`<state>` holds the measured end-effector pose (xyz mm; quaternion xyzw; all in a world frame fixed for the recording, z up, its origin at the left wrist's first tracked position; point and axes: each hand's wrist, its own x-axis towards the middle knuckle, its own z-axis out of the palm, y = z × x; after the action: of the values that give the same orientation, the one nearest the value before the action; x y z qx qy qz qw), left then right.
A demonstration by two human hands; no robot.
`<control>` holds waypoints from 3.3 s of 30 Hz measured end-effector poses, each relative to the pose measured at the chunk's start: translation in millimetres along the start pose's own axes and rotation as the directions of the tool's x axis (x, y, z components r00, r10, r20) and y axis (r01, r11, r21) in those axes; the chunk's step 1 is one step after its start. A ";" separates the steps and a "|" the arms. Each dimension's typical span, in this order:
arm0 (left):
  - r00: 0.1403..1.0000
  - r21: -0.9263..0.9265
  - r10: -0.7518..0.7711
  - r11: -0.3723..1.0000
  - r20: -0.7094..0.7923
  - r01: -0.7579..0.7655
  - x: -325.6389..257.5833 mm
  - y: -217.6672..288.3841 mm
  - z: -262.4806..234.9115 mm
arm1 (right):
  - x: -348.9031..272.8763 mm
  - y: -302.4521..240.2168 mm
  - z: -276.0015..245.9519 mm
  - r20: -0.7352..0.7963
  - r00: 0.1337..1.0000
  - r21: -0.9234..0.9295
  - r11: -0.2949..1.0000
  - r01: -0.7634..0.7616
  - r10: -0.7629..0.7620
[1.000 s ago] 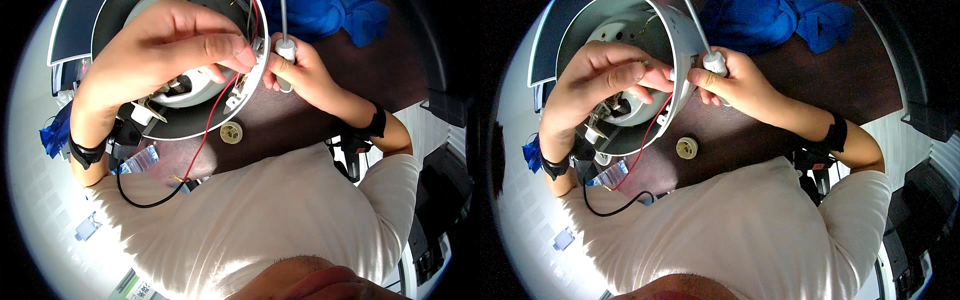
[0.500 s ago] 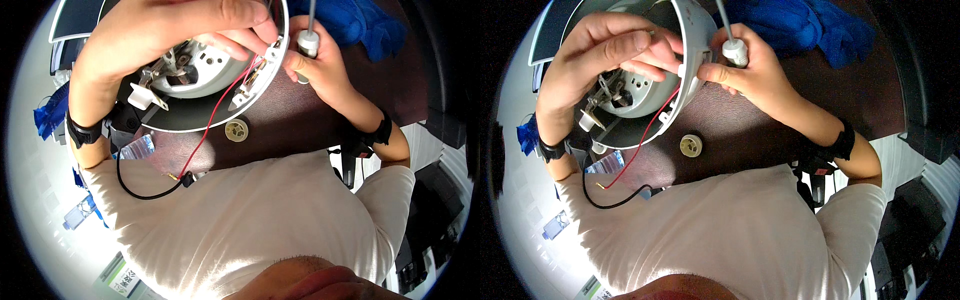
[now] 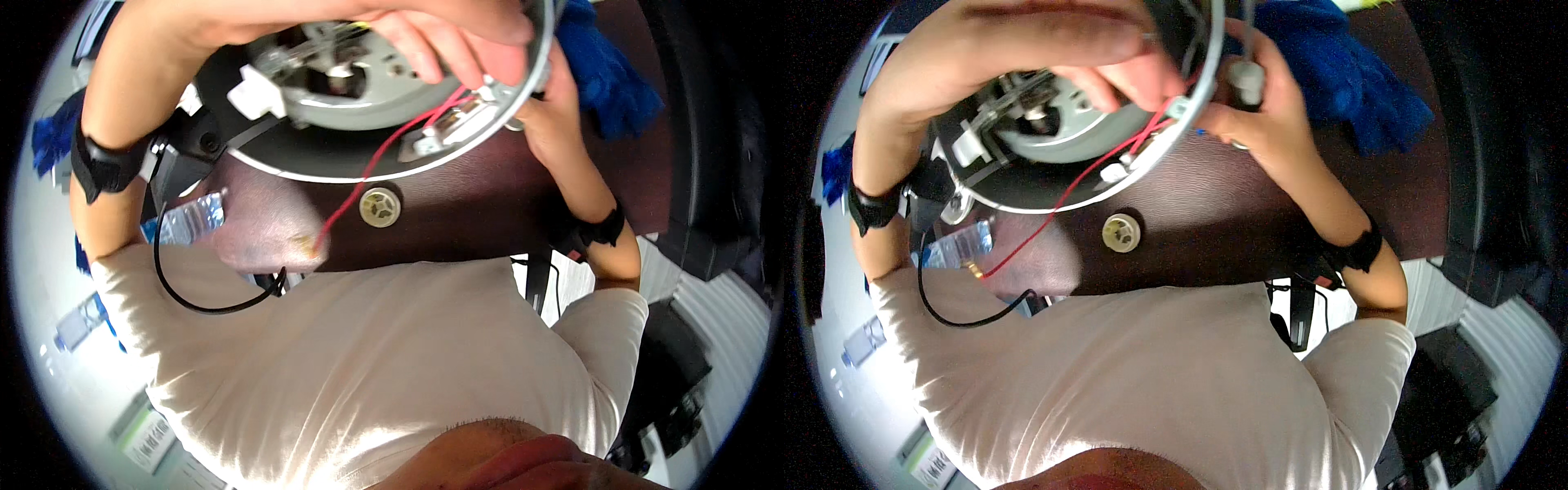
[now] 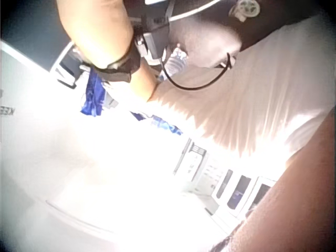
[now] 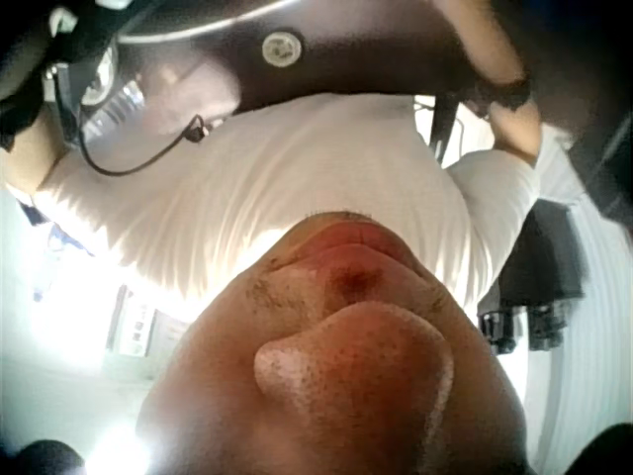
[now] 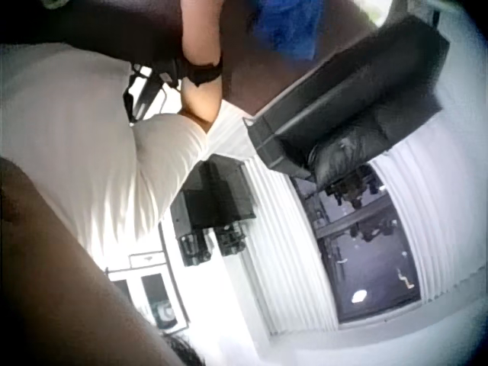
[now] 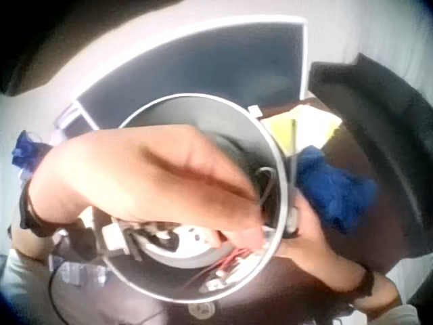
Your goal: The person uses a screwdriver to tighten screws on the internal components of a disassembled white appliance. They repeatedly adjust wires and secure parts within the housing while working at a table.
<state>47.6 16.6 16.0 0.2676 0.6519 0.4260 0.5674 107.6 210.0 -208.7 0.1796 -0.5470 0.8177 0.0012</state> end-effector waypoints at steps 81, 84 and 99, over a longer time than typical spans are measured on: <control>-0.018 0.887 0.896 0.442 -0.444 0.133 21.7 -195.5 16.0 | 148.4 -83.1 64.7 0.286 0.958 -0.787 0.563 0.253 -0.031; 0.022 0.873 0.875 0.484 -0.483 -0.063 30.9 -176.9 20.8 | 141.6 -79.4 60.5 0.282 0.958 -0.809 0.524 0.267 -0.052; -0.005 0.814 0.835 0.536 -0.551 -0.222 84.3 -172.5 0.6 | 86.7 -6.0 -18.8 -0.006 0.993 -0.560 0.823 0.092 -0.116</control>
<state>53.4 1.8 -175.4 0.3391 0.7611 0.4927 -0.2510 22.2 212.4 -184.1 0.1845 -0.7512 0.6244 0.1090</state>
